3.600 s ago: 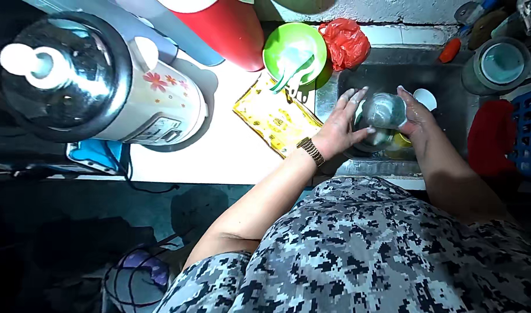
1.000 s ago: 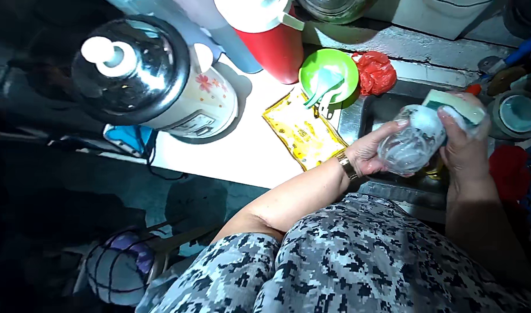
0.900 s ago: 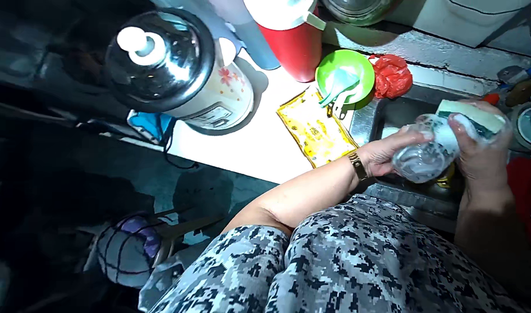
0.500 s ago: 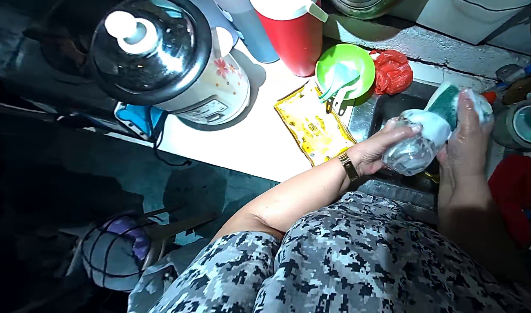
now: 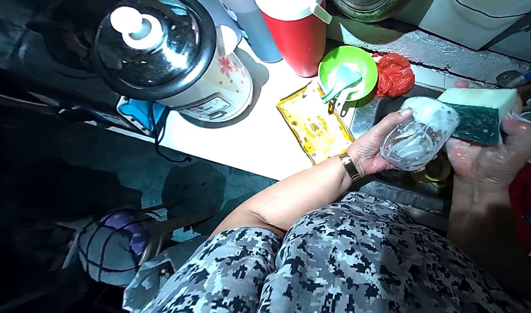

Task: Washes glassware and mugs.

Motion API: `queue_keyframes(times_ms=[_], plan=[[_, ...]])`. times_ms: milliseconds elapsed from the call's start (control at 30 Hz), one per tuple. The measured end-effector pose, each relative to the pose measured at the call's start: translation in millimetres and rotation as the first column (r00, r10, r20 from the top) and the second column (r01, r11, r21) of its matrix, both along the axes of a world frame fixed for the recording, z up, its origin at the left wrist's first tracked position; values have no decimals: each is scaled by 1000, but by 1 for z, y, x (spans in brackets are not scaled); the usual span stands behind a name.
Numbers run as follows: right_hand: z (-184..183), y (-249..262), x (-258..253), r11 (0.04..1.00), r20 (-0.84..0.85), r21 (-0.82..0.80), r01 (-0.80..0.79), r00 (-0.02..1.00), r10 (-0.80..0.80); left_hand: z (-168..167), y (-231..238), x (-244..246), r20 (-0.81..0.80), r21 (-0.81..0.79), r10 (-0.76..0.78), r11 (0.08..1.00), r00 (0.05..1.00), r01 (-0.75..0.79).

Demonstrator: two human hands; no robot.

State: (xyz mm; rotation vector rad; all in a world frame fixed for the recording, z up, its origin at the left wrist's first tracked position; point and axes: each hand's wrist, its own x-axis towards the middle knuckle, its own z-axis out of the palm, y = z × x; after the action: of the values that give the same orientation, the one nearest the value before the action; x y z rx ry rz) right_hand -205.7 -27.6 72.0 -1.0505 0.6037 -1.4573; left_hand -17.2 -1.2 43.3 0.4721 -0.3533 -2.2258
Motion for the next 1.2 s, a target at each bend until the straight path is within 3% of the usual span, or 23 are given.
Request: queue_keyframes(times_ms=[167,267,400,533,633,700,767,833,900,1000,1100,1200], plan=[[3,4,-10,968,-335,-124,-217,928,165,4,3,9,76,-5,10,1000,997,-10],[6,5,-5,977,-551,-166,-134,834,21,6,4,9,103,18,-3,1000,995,1],[11,2,10,963,-684,-264,-48,714,-151,8,1,12,166,13,-29,1000,986,28],[25,7,23,977,-844,-213,-13,506,-177,6,4,17,294,-84,37,996,955,-12],[36,9,35,988,-954,-152,-31,267,-138,-1,4,16,415,-242,90,970,906,15],[37,5,44,989,-982,-140,-41,130,-134,-4,7,13,450,-267,113,964,886,13],[37,-1,48,991,-990,-120,-51,81,-115,-7,10,10,438,-253,119,967,891,-5],[33,-5,45,990,-974,-122,-72,199,-105,-8,12,10,412,-241,122,970,903,-21],[23,-9,38,982,-885,-159,-100,456,-97,-6,14,13,365,-205,114,978,924,-39],[-1,-12,29,985,-579,-162,-66,815,-40,-2,17,17,183,-52,138,990,973,-130],[-18,-1,37,992,-388,-116,49,917,-91,2,12,18,104,-6,200,980,974,-200],[-26,15,46,986,-462,-129,110,872,-158,5,6,12,125,-21,328,945,937,-328]])
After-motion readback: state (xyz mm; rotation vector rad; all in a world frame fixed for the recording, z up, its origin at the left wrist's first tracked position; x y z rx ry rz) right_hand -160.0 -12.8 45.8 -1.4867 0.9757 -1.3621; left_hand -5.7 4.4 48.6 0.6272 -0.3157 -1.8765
